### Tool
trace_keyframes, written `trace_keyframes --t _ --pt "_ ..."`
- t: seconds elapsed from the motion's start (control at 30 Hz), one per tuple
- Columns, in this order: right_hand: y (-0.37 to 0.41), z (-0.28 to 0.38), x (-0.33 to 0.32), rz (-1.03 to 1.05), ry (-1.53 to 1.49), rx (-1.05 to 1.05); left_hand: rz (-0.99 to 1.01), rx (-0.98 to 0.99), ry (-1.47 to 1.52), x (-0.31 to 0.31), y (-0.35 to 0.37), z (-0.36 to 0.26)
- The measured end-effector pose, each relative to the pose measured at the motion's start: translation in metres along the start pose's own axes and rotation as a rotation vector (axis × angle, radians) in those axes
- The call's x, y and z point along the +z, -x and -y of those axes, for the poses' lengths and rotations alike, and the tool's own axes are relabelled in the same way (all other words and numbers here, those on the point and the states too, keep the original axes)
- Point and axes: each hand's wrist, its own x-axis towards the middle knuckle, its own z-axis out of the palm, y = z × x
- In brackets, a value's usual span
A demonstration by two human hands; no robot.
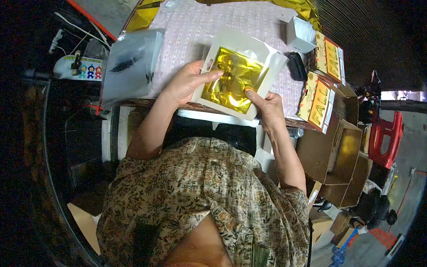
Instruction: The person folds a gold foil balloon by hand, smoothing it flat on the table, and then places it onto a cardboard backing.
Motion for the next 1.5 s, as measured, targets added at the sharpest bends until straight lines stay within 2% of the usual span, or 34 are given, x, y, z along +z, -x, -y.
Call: trace_keyframes --t 0.23,0.3,0.47,0.57,0.6,0.67,0.73,0.77,0.83,0.9,0.93,1.0,1.1,1.17,1.27,1.33,1.4,1.5 --pt "-0.001 -0.005 0.009 -0.072 -0.109 -0.102 0.112 0.053 0.01 -0.008 -0.002 0.01" --pt "0.001 -0.005 0.017 -0.09 -0.121 -0.097 0.139 0.058 0.108 -0.005 0.0 0.008" --pt "0.0 -0.005 0.021 -0.135 -0.106 -0.07 0.108 0.007 0.085 -0.013 -0.003 0.01" --pt "-0.001 0.0 0.007 -0.113 -0.047 -0.037 0.098 -0.005 0.112 -0.017 -0.002 0.005" --pt "-0.006 -0.007 -0.021 0.01 0.009 -0.075 0.095 -0.01 0.126 -0.018 0.0 0.004" --pt "-0.01 -0.006 -0.029 0.138 0.067 -0.113 0.115 0.023 0.069 -0.024 -0.004 0.008" --pt "-0.007 -0.009 -0.03 0.073 -0.006 -0.12 0.141 0.044 0.016 -0.025 -0.002 0.01" --pt "-0.007 -0.007 -0.032 0.138 -0.042 -0.127 0.14 0.027 0.11 -0.023 0.0 0.008" --pt "-0.002 -0.002 -0.017 0.096 -0.063 -0.105 0.14 0.014 0.204 -0.022 -0.001 0.007" --pt "0.006 0.007 -0.007 0.06 -0.081 -0.084 0.287 0.009 0.729 -0.024 -0.006 0.015" --pt "0.009 0.011 -0.005 0.083 -0.109 -0.027 0.283 0.018 0.728 -0.022 -0.008 0.02" --pt "0.009 0.011 -0.001 0.12 -0.136 0.031 0.457 0.11 1.076 -0.017 -0.014 0.032" --pt "0.01 0.009 0.002 0.163 -0.094 -0.137 0.48 0.089 1.106 -0.021 -0.008 0.03" --pt "0.01 0.008 -0.002 0.173 -0.086 -0.115 0.426 0.088 1.094 -0.023 -0.004 0.026" --pt "0.013 0.009 0.003 0.164 -0.085 -0.086 0.471 0.106 1.093 -0.028 -0.004 0.027" --pt "0.013 0.01 0.005 0.149 -0.089 -0.074 0.434 0.11 0.976 -0.034 -0.001 0.023" --pt "0.014 0.01 0.001 0.145 -0.013 -0.055 0.249 0.011 0.869 -0.04 0.0 0.016" --pt "0.018 0.011 0.01 0.086 -0.029 -0.079 0.294 0.069 0.732 -0.04 0.006 0.001"
